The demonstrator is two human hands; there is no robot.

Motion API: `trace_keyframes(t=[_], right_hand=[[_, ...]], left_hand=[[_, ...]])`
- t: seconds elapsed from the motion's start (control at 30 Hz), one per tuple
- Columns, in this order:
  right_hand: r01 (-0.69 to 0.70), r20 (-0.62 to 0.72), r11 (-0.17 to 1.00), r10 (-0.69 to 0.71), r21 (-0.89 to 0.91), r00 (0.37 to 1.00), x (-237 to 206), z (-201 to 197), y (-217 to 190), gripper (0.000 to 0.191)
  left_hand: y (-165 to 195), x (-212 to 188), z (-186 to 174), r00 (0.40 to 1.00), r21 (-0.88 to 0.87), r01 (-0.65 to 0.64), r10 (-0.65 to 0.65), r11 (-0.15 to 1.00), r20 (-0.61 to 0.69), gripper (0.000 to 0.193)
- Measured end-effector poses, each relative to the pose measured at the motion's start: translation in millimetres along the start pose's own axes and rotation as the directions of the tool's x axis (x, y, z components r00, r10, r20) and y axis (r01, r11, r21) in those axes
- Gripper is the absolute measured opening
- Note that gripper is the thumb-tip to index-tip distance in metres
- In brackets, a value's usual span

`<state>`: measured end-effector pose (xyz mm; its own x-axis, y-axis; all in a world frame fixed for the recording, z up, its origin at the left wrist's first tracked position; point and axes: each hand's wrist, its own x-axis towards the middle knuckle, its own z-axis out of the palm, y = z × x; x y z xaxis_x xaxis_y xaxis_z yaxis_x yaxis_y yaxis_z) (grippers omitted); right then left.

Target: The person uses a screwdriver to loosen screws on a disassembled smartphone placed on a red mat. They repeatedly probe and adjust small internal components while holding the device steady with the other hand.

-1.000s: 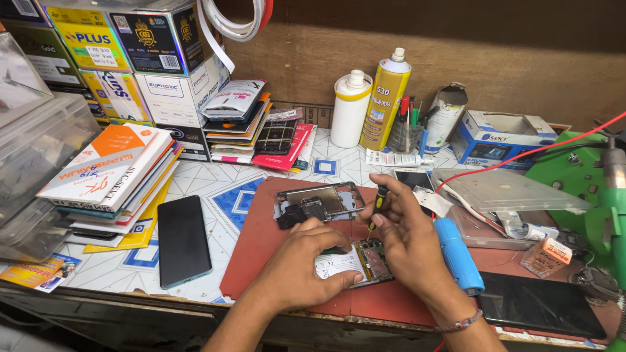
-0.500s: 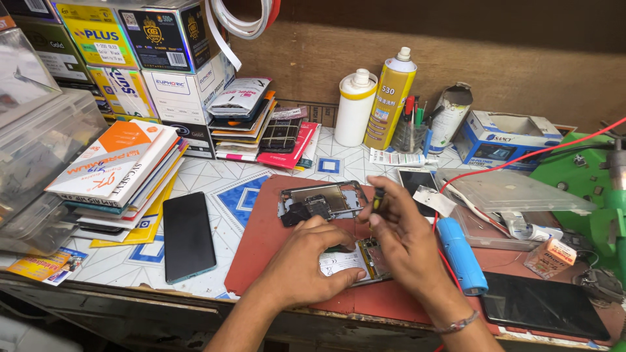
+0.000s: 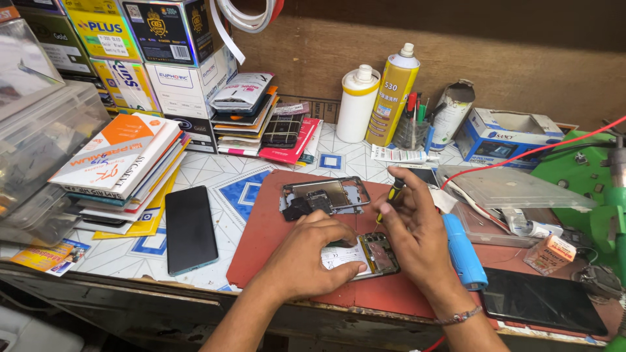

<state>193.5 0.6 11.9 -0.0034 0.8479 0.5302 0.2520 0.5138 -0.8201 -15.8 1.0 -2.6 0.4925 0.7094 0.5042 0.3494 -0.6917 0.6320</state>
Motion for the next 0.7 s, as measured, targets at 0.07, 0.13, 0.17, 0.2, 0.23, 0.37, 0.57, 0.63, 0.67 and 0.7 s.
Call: trace_keyframes(t=[0.07,0.13,0.17,0.2,0.23,0.37,0.57,0.63,0.67,0.7], right_hand=[[0.035,-0.053,0.996,-0.039,-0.080,0.998,-0.4,1.8,2.8,0.053],[0.058,-0.065,0.989,-0.067,-0.139,0.996,-0.5,3.2,4.7,0.054],[0.063,-0.052,0.985,-0.072,-0.158,0.996,-1.0,3.9,5.0,0.055],[0.067,-0.041,0.982,-0.075,-0.175,0.996,-0.6,4.2,5.2,0.055],[0.062,-0.012,0.987,-0.064,-0.146,0.998,-2.3,4.5,4.7,0.055],[0.043,0.073,0.999,-0.041,-0.026,0.997,2.8,0.3,2.8,0.053],[0.118,-0.006,0.972,-0.121,-0.205,0.993,-0.8,-2.1,4.6,0.053],[0.114,-0.012,0.958,-0.122,-0.264,0.993,-1.4,-2.1,3.9,0.053],[0.092,-0.010,0.968,-0.098,-0.234,0.995,-2.5,-0.6,3.1,0.052],[0.072,-0.008,0.977,-0.076,-0.202,0.997,-2.7,1.7,1.8,0.050]], left_hand=[[-0.8,0.3,1.3,1.000,0.009,-0.019,0.019,1.000,-0.006,0.040],[-1.9,0.9,1.5,1.000,0.016,-0.029,0.029,0.999,-0.006,0.040],[-2.3,0.4,1.3,1.000,0.016,-0.028,0.028,0.999,-0.001,0.039],[-2.6,0.4,1.1,1.000,0.017,-0.026,0.026,1.000,0.006,0.039],[-2.2,-1.3,0.9,1.000,0.019,-0.022,0.021,1.000,0.011,0.039],[-2.4,0.6,-0.7,1.000,0.019,-0.021,0.021,1.000,0.005,0.040],[-2.9,-0.7,0.3,0.999,0.029,-0.046,0.046,0.999,0.005,0.040],[-3.5,1.2,1.5,0.999,0.027,-0.047,0.047,0.999,0.003,0.040],[-3.4,1.2,2.1,0.999,0.026,-0.047,0.047,0.999,0.002,0.040],[-3.6,0.5,1.6,0.999,0.027,-0.048,0.048,0.998,-0.001,0.040]])
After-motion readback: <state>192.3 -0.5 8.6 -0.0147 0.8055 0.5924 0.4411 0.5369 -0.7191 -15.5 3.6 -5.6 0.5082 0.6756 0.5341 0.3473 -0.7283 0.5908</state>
